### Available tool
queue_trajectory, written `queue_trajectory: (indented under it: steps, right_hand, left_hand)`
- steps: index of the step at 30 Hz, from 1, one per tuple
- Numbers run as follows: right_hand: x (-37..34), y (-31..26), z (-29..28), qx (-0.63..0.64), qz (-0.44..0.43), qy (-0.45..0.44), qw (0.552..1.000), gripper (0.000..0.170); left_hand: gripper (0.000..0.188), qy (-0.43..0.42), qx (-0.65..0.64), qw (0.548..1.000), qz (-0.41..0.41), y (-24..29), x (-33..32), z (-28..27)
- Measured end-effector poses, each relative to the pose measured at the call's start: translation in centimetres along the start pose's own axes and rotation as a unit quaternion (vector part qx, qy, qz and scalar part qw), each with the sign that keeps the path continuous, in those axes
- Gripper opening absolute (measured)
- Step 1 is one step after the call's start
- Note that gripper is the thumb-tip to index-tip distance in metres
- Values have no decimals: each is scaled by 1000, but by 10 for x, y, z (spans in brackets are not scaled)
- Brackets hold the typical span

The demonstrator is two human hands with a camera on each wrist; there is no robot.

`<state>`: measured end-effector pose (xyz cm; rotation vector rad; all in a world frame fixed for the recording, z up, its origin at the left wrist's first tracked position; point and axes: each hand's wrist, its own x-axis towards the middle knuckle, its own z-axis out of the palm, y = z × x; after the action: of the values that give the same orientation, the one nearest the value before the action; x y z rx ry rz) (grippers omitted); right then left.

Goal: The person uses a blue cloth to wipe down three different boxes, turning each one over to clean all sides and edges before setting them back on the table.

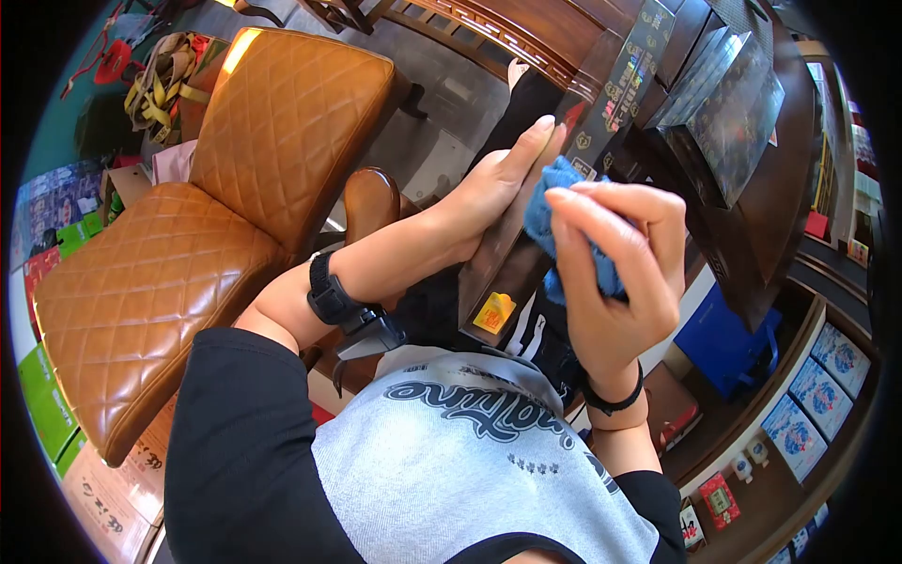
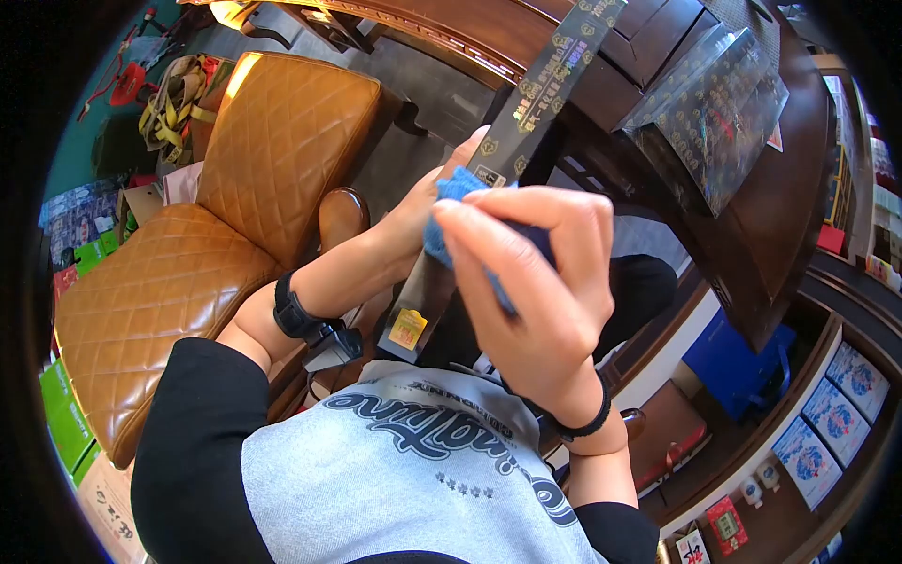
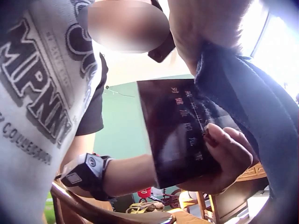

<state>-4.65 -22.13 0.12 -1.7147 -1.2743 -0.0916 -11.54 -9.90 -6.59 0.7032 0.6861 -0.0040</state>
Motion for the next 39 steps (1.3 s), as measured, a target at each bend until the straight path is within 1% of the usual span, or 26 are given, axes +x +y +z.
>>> queue_trajectory:
  steps: [1, 3, 4, 7, 8, 11, 12, 14, 17, 20, 23, 28, 35, 39]
  right_hand:
    - [-3, -2, 0, 12, -4, -7, 1000, 33]
    - [-7, -7, -2, 20, -19, -29, 999, 35]
    - [-9, -9, -4, 25, -26, -40, 999, 36]
    - [-13, -12, -9, 11, -41, -68, 997, 37]
    - [-13, -12, -12, 6, -41, -74, 996, 38]
    - [-9, -18, -20, -1, -27, -98, 995, 40]
    - [-7, -19, -23, 1, -23, -103, 994, 40]
    - [-8, -16, -25, -4, -33, -97, 995, 40]
    - [-5, -12, -30, -6, -30, -83, 996, 36]
    - [-3, -4, -33, -4, -20, -64, 998, 32]
    - [-4, 2, -37, -7, -20, -48, 999, 29]
    - [-6, 5, -39, 7, -28, -39, 999, 30]
    - [-10, -5, -51, 37, 0, -74, 997, 36]
    - [-14, -4, -50, 40, 8, -68, 997, 38]
  left_hand:
    - [57, -7, -6, 1000, 3, 0, -1, 0]
    - [59, -21, -18, 1000, 8, 1, -3, 2]
    - [63, -2, -27, 999, 22, 2, -5, 8]
    - [66, -22, -10, 1000, -4, 1, -4, 4]
    - [67, 1, -2, 1000, -7, 4, -9, 9]
    - [68, -40, 12, 999, -12, 4, -10, 3]
    - [67, -46, -5, 999, -25, 4, -11, 2]
    - [59, -49, -20, 999, -2, 4, -14, 8]
    - [56, -3, 6, 999, 41, 8, -24, 21]
    - [68, -21, -1, 1000, 14, 8, -26, 20]
    - [67, -54, -19, 998, 5, 7, -23, 19]
    - [65, -75, -46, 996, -12, 6, -21, 19]
    - [63, -76, -69, 994, -30, 4, -20, 21]
    - [62, -73, -83, 993, -39, 6, -21, 20]
